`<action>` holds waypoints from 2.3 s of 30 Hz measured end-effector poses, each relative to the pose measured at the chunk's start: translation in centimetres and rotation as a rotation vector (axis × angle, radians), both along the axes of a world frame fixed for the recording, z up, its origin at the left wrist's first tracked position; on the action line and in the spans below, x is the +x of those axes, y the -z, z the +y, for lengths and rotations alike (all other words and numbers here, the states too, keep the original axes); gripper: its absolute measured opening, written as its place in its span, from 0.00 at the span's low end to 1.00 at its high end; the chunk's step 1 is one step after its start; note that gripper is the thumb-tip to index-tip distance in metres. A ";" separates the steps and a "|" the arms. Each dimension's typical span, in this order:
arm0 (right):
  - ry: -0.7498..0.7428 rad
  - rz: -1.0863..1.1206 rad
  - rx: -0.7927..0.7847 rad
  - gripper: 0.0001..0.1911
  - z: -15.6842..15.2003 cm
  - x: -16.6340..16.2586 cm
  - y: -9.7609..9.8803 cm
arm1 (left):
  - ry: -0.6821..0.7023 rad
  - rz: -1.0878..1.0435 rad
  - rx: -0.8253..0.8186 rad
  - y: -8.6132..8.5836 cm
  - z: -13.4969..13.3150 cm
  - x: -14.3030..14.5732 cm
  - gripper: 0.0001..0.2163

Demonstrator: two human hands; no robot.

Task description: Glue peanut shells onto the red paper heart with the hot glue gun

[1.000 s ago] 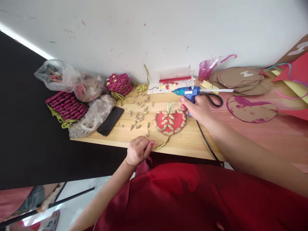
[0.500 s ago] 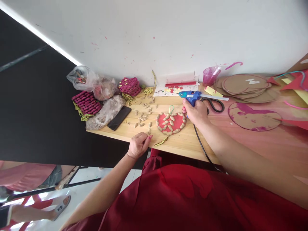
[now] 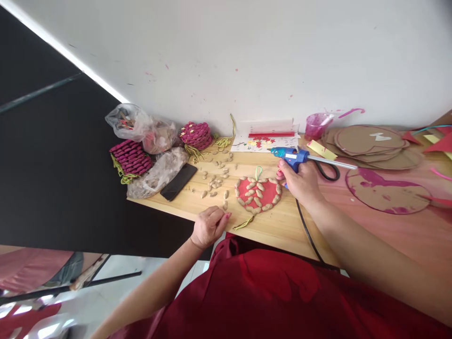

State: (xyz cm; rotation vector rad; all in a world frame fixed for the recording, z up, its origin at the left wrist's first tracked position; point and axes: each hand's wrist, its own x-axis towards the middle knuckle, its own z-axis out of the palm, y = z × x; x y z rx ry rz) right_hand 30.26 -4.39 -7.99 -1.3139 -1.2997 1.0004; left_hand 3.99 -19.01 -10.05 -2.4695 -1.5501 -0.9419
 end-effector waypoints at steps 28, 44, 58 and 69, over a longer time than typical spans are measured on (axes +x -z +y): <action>0.059 0.051 -0.034 0.21 -0.8 -0.3 -0.8 | 0.337 0.038 -0.112 -5.0 8.7 -6.4 0.11; 0.047 0.147 -0.106 0.15 -0.4 0.0 -0.7 | 0.073 0.156 -0.001 -9.6 11.9 -8.5 0.09; -0.026 0.125 -0.057 0.20 -0.3 0.2 -0.3 | 0.084 0.203 -0.241 -6.2 16.2 -7.0 0.07; -0.025 0.222 -0.076 0.26 -0.5 -0.2 -1.7 | 0.270 0.145 -0.262 -6.3 12.4 -1.1 0.05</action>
